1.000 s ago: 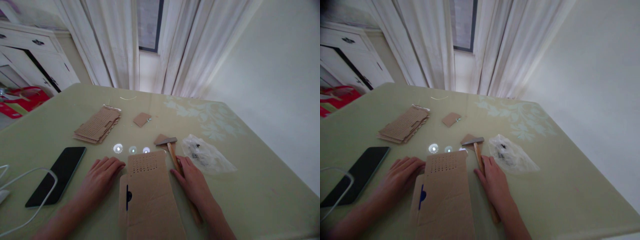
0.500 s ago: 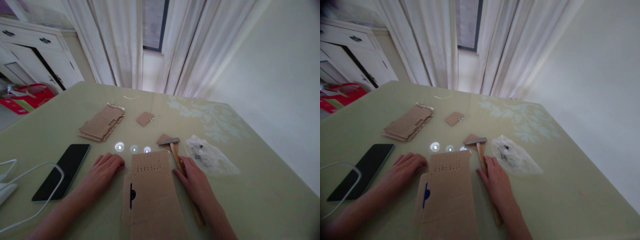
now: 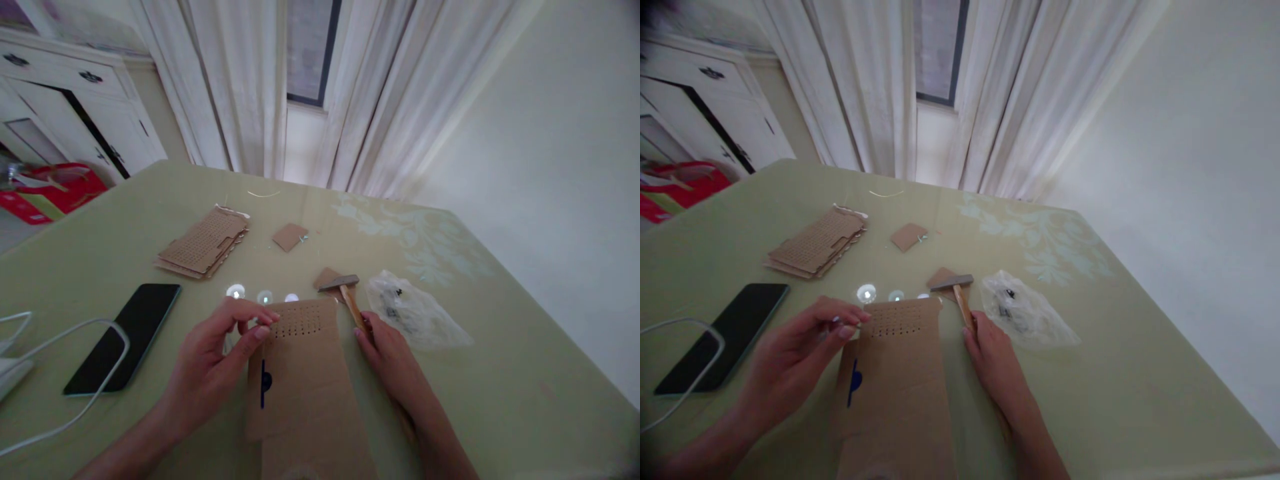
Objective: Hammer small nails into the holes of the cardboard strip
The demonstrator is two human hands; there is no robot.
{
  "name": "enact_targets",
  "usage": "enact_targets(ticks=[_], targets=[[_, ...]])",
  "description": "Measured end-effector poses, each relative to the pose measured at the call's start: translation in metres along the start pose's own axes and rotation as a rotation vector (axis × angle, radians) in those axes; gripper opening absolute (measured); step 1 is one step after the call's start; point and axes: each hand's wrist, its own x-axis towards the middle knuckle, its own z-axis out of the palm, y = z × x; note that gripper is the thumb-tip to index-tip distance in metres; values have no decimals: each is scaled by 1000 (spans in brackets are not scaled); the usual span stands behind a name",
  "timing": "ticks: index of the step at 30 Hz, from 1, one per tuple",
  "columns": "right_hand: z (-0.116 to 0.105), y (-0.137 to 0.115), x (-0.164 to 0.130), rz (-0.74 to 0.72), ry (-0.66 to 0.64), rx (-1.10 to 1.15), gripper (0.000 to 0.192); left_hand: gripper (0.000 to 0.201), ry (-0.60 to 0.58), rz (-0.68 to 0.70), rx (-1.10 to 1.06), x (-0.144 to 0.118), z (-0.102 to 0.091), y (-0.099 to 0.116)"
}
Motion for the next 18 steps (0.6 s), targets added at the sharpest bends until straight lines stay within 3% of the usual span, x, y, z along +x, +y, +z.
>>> enact_targets(ticks=[5, 10, 15, 18], targets=[[-15, -10, -1, 121, -19, 512, 37, 11, -17, 18, 20, -10, -1, -20], [-40, -38, 1, 58, 70, 906, 38, 9, -27, -4, 80, -13, 2, -20], [-65, -59, 5, 61, -66, 777, 40, 16, -42, -22, 68, -9, 7, -16], [-68, -63, 3, -35, -99, 705, 40, 17, -35, -25, 76, -8, 8, -19]])
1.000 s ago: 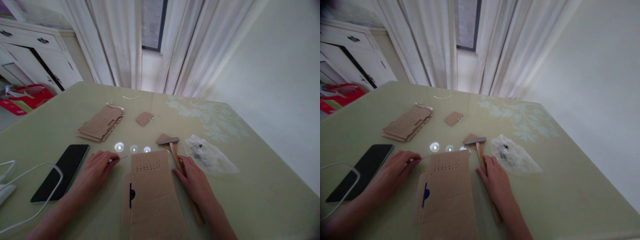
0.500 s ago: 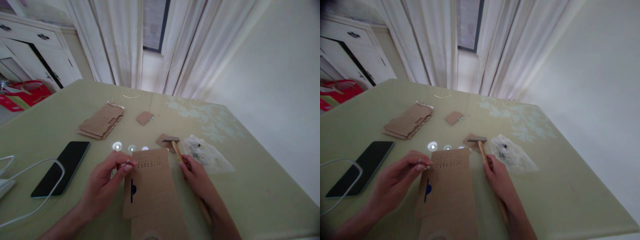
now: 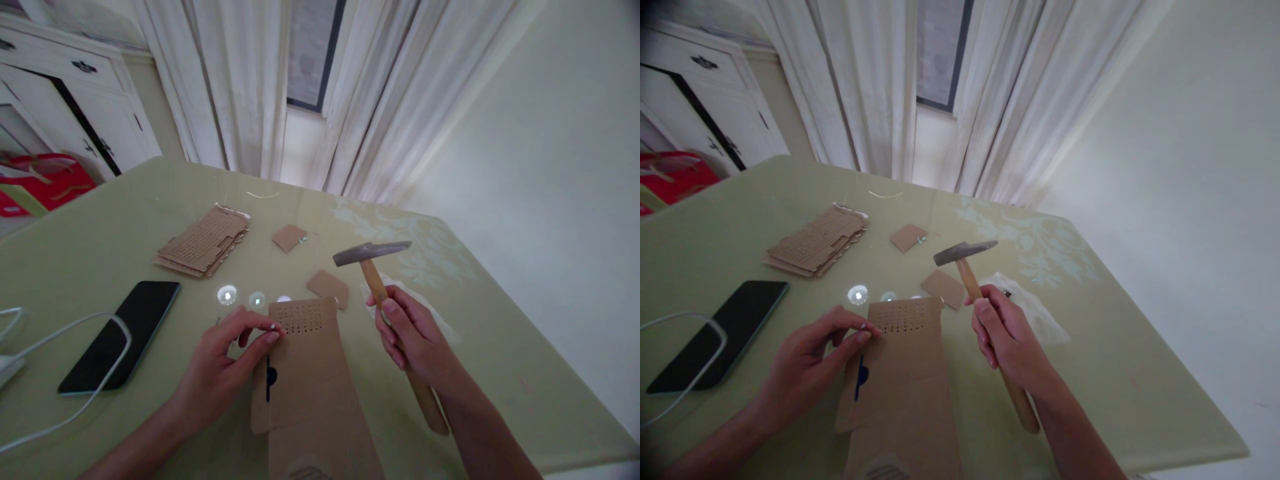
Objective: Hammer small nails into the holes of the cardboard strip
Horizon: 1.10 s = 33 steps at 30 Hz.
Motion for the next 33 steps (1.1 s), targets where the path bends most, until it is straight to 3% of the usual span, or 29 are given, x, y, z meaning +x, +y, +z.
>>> enact_targets(ticks=[3, 9, 21, 33], targets=[[4, 0, -2, -66, -5, -73, 37, 16, 1, 9, -14, 1, 1, -2], [10, 3, -3, 7, -1, -76, 38, 16, 0, -3, -27, 2, 3, -2], [7, 1, -4, 9, 11, -69, 42, 15, 1, 22, -12, 4, 2, -2], [12, -22, -2, -129, -175, -691, 34, 12, -3, 119, 26, 0, 2, -4]])
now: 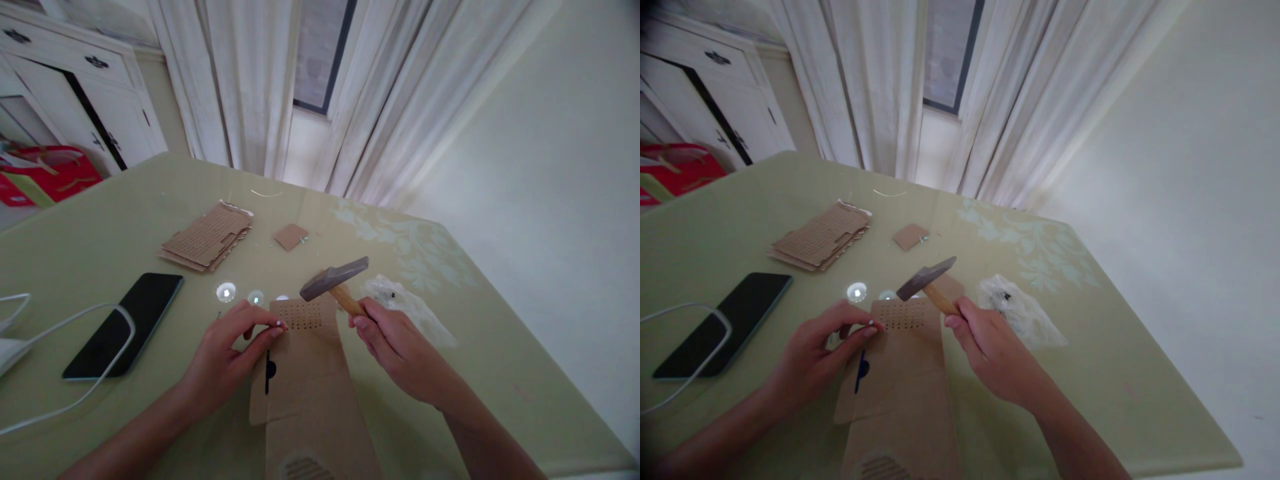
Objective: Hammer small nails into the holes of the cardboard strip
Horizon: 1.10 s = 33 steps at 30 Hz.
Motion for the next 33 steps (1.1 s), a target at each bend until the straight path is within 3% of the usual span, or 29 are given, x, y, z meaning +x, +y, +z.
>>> enact_targets(ticks=[14, 33], targets=[[8, 2, 4, -39, -137, -224, 32, 9, 24, 23, -1, 1, 1, 1], [8, 1, 3, -35, -172, -224, 30, 8, 12, 38, -2, -1, 2, -1]])
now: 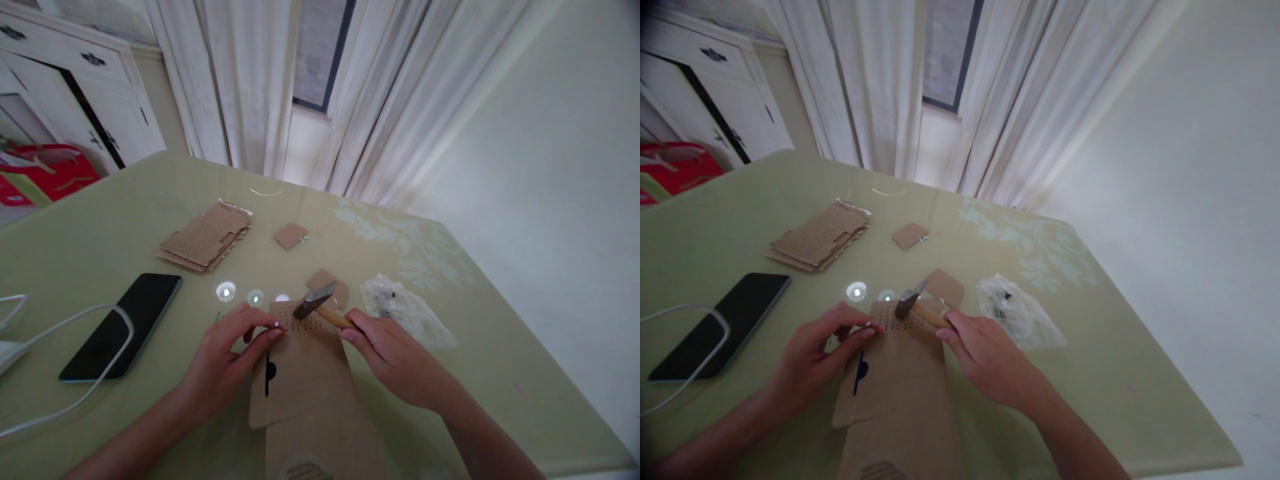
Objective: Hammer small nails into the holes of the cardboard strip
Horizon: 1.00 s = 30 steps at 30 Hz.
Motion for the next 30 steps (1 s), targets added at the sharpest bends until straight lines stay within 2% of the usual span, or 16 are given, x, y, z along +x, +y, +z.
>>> enact_targets(ticks=[6, 14, 20, 26, 30], targets=[[-6, -1, -1, -13, -6, -9, 30, 7, 18, 79, 28, 0, 1, 1], [-50, -30, -13, -95, 22, 11, 38, 9, 42, 142, 75, -2, 6, 1], [-47, -40, -9, -134, -58, -122, 36, 10, 30, 155, 97, -2, 4, 3], [-48, -36, -13, -119, 90, -92, 42, 7, 16, 103, 113, -1, 4, 5], [-42, -37, -14, -147, -1, -165, 35, 11, 8, 105, 115, 0, 4, 5]])
